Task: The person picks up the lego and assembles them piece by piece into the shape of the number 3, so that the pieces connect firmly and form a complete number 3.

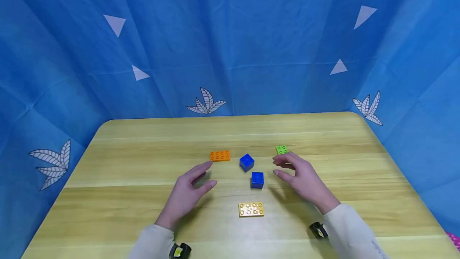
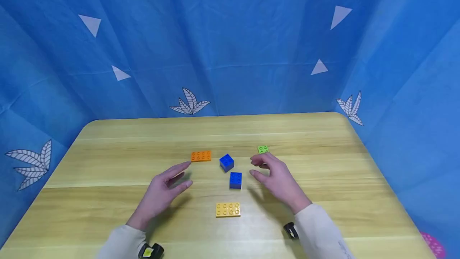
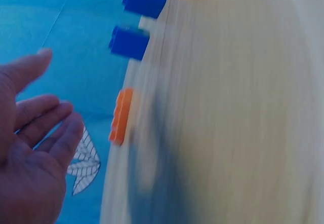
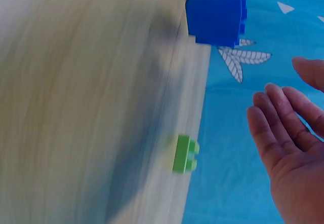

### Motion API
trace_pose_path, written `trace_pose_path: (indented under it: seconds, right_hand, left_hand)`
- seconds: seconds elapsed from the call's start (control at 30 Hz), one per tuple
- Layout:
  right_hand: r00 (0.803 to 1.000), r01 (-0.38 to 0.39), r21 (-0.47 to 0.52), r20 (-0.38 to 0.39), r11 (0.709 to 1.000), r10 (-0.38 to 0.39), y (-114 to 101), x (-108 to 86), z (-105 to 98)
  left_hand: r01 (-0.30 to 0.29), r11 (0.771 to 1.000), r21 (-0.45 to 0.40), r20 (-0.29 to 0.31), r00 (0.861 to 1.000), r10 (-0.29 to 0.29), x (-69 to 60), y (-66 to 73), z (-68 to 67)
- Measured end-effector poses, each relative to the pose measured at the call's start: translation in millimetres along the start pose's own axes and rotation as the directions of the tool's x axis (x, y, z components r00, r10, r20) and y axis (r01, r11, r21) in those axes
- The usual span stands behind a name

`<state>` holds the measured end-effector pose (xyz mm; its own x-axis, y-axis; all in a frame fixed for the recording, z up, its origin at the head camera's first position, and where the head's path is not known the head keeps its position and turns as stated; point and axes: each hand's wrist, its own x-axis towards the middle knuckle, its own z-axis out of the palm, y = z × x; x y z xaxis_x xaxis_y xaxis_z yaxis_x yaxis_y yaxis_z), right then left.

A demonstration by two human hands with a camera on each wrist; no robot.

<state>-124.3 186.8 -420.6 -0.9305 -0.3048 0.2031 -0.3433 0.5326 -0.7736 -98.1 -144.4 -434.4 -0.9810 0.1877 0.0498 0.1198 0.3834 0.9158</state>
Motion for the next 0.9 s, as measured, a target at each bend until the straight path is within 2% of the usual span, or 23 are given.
trace_pose_path:
  seconds: [0.13,0.23,0.4,0.53,0.73,0.9]
  right_hand:
    - [1.000,-0.008,0.049,0.016,0.999,0.007,-2,0.7,8]
    - [0.999,-0.017,0.070,0.028,0.997,0.016,-3,2.1,12]
    - [0.999,-0.014,0.105,0.047,0.994,0.009,-3,5.1,17]
    - [0.997,-0.025,0.126,0.076,0.992,0.016,-4,5.8,19]
    - [0.990,-0.050,0.118,0.137,0.992,0.034,-5,6.3,23]
    - [0.990,-0.037,0.110,0.136,0.993,0.022,-5,7.4,26]
  left_hand:
    - [-0.027,0.993,-0.113,0.067,0.997,0.035,0.0,2.6,12.6]
    - [-0.068,0.986,-0.155,0.099,0.992,0.084,0.2,2.4,18.8]
    - [-0.119,0.970,-0.213,0.118,0.982,0.146,-0.5,-0.8,25.8]
    - [-0.115,0.964,-0.240,0.135,0.979,0.150,-1.3,-0.7,31.5]
    - [-0.059,0.985,-0.165,0.192,0.977,0.090,-2.3,2.9,38.5]
    - [-0.048,0.997,-0.067,0.245,0.967,0.063,-1.2,6.7,44.5]
